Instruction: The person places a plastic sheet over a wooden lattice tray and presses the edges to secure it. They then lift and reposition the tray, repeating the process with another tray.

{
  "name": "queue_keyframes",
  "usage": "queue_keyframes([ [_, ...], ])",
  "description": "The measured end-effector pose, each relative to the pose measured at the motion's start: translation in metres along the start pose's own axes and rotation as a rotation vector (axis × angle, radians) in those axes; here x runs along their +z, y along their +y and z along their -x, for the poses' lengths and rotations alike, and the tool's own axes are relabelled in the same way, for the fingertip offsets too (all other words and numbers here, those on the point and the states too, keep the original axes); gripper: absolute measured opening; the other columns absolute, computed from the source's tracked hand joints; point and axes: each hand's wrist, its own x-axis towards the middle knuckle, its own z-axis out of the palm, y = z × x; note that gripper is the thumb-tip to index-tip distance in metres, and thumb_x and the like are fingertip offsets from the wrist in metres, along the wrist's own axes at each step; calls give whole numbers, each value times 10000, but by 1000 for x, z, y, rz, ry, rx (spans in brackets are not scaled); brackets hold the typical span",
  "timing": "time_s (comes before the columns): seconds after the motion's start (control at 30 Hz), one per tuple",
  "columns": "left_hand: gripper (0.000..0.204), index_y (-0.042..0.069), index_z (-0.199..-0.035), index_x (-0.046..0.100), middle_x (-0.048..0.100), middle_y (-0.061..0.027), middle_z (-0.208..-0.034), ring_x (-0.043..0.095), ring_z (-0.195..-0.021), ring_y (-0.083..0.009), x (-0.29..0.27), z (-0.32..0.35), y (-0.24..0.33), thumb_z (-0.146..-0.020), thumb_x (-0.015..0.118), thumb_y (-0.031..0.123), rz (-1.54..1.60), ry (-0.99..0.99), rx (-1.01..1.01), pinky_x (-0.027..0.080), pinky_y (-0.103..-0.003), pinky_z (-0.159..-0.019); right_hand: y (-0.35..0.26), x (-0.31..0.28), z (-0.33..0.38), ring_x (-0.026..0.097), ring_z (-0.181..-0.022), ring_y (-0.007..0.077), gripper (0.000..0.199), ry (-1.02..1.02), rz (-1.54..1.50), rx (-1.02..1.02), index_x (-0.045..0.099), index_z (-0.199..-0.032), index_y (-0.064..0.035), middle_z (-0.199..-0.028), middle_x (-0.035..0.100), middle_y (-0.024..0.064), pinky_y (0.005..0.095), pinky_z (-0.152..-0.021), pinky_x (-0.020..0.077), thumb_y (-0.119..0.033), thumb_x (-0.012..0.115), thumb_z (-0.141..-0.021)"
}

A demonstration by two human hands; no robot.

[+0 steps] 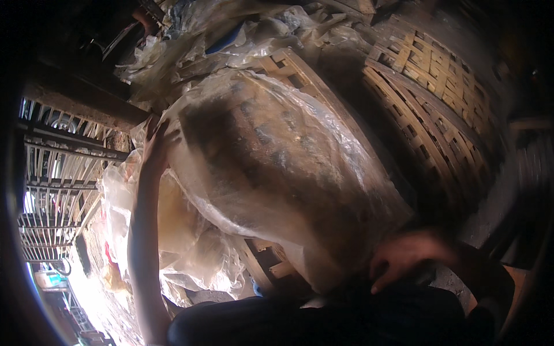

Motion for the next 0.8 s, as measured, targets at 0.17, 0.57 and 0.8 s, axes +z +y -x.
queue_keyframes([
  [0.17,758,81,-1572,227,561,-150,-1379,664,-1018,-283,-20,51,-15,-969,674,184,120,-17,-129,574,-419,-816,2,-55,9,686,-824,182,267,579,-96,-227,681,-1031,-63,-956,710,80,324,-713,558,-319,688,-956],
  [0.57,851,79,-1596,177,655,-98,-1181,609,-877,-124,14,123,-20,-910,674,3,-25,38,-140,505,-246,-680,-21,-293,-115,650,-715,172,445,1059,91,45,657,-1075,28,-883,691,95,395,-657,511,-373,747,-903],
  [0.8,895,142,-1615,122,628,-95,-1246,565,-848,-111,22,119,-14,-922,676,32,-120,31,-66,488,-226,-727,4,-300,-135,537,-625,105,188,1156,-221,-231,667,-884,-16,-764,658,51,333,-547,430,-200,690,-912],
])
